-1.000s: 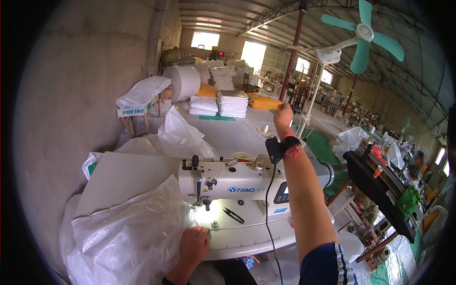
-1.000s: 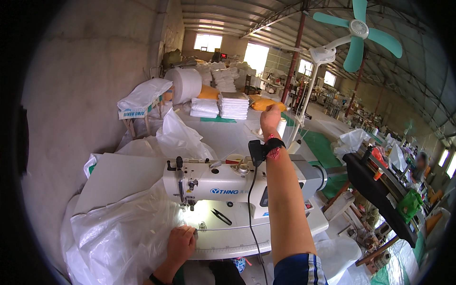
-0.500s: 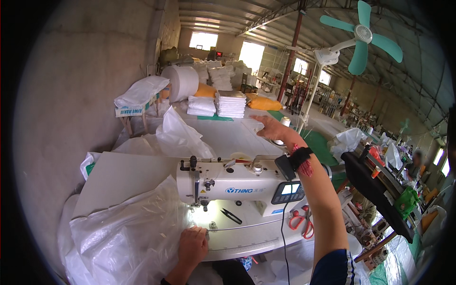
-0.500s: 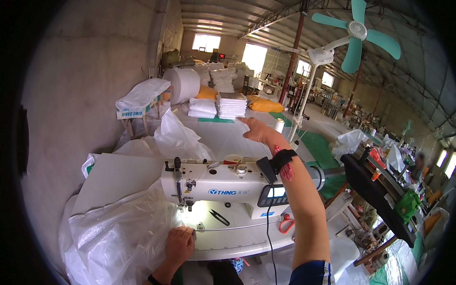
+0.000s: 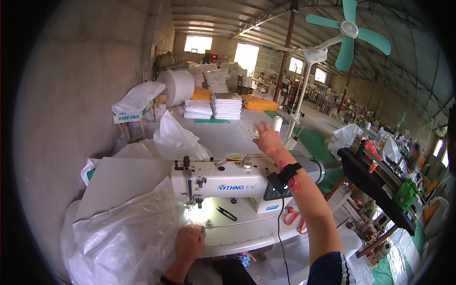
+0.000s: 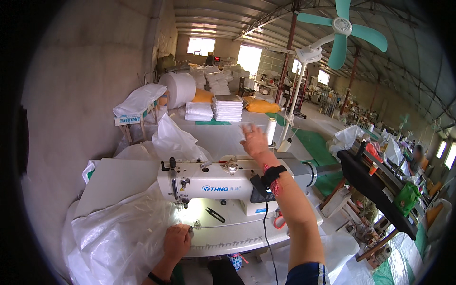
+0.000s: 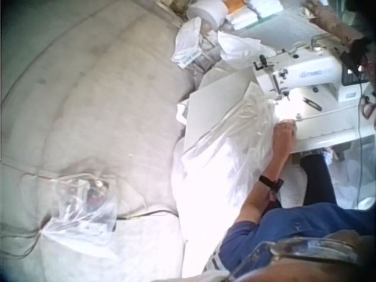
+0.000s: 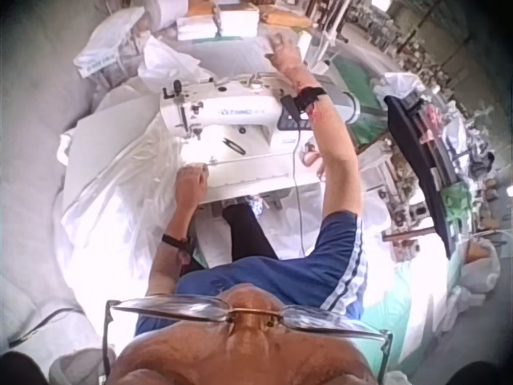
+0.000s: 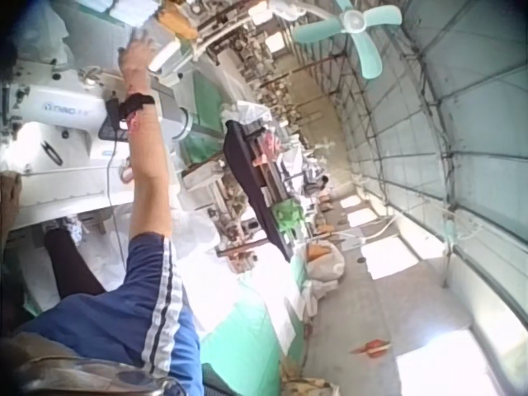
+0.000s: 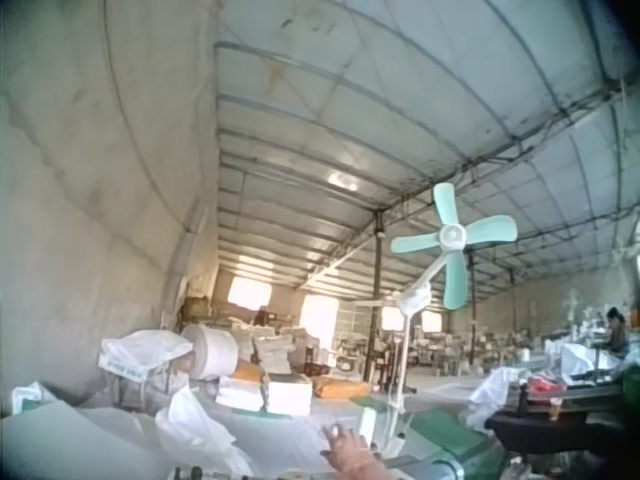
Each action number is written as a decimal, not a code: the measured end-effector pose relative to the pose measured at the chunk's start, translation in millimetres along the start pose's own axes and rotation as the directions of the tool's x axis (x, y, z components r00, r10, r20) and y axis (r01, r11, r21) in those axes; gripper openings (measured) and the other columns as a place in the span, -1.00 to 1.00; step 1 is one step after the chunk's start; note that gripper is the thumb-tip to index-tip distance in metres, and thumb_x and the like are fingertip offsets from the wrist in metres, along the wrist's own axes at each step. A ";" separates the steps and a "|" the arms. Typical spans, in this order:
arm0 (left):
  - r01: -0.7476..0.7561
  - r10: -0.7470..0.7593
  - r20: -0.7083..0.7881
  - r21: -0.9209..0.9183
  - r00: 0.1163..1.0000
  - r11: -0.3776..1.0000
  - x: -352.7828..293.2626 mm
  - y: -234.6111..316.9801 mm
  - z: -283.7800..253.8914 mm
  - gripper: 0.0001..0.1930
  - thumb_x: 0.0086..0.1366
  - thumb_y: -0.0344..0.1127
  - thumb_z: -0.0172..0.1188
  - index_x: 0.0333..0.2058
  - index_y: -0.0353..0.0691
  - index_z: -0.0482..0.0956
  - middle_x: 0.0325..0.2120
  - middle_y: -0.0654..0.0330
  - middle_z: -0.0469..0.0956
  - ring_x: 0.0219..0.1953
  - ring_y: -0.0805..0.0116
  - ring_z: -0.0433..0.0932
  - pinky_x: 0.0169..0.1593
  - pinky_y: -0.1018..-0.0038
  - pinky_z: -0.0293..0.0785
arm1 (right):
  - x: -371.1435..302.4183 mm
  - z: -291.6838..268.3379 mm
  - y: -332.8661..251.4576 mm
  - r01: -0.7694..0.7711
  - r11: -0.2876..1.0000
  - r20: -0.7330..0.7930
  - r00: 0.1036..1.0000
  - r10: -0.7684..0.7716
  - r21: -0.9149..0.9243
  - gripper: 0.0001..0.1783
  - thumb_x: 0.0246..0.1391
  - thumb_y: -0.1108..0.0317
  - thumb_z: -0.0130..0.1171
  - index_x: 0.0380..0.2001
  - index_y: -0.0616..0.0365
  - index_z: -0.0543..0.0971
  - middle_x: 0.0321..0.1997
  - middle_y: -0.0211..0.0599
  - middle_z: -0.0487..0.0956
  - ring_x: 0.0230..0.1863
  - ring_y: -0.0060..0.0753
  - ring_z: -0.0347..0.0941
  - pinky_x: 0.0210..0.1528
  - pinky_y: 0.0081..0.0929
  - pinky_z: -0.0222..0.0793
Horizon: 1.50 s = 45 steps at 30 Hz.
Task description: Sewing large white plastic or synthetic sheets using an industrial sewing machine.
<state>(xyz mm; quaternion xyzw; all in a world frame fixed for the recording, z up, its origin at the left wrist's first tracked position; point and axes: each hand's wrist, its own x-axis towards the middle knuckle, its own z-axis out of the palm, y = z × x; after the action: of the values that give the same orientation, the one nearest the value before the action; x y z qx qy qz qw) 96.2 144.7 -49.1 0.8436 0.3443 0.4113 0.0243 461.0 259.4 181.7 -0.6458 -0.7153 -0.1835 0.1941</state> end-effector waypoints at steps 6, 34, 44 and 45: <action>0.012 -0.012 -0.007 0.017 1.000 1.000 -5.6 -4.1 -1.1 -0.75 0.06 -0.44 0.14 -0.22 -0.27 0.50 -0.27 0.04 0.53 -0.12 0.06 0.50 0.01 0.19 0.34 | -42.1 -48.1 -43.0 -0.018 1.000 0.001 1.000 0.018 -0.023 -0.76 -0.02 0.35 0.15 -0.23 -0.01 0.64 -0.17 -0.22 0.59 -0.10 -0.12 0.47 -0.04 -0.32 0.41; 0.081 -0.080 0.044 -0.005 0.996 0.997 0.3 1.3 5.1 -0.74 0.09 -0.38 0.14 -0.21 -0.25 0.53 -0.25 0.03 0.53 -0.13 0.05 0.47 0.04 0.20 0.34 | -57.1 -37.0 -71.1 -0.046 0.664 -0.377 0.792 0.479 0.746 -0.73 0.16 0.22 0.10 -0.28 0.24 0.48 -0.43 -0.05 0.55 -0.38 0.03 0.49 -0.30 -0.29 0.41; 0.490 -0.005 0.499 -0.853 0.867 -0.177 35.6 73.3 -41.2 -0.75 0.37 -0.20 0.00 -0.19 -0.29 0.48 -0.44 0.25 0.48 -0.45 0.47 0.44 -0.35 0.53 0.43 | -217.4 -2.2 -188.7 0.468 0.806 -0.150 0.883 -0.445 0.362 -0.72 -0.12 0.20 0.28 -0.32 0.06 0.54 -0.33 -0.32 0.50 -0.19 -0.23 0.42 -0.12 -0.30 0.32; 0.586 -0.110 0.599 -0.800 0.793 -0.131 37.0 81.2 -46.0 -0.77 0.39 -0.22 -0.02 -0.22 -0.28 0.45 -0.52 0.29 0.46 -0.54 0.46 0.41 -0.41 0.57 0.39 | -224.0 1.9 -192.4 0.416 0.796 -0.191 0.910 -0.369 0.439 -0.73 -0.16 0.19 0.30 -0.37 0.05 0.54 -0.33 -0.36 0.48 -0.20 -0.24 0.40 -0.10 -0.31 0.29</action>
<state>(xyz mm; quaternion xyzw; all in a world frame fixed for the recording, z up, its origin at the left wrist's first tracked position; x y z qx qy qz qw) 124.7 93.9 32.7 0.4962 0.1576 0.3535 0.7772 289.8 50.4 62.5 -0.4071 -0.8461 -0.0713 0.3365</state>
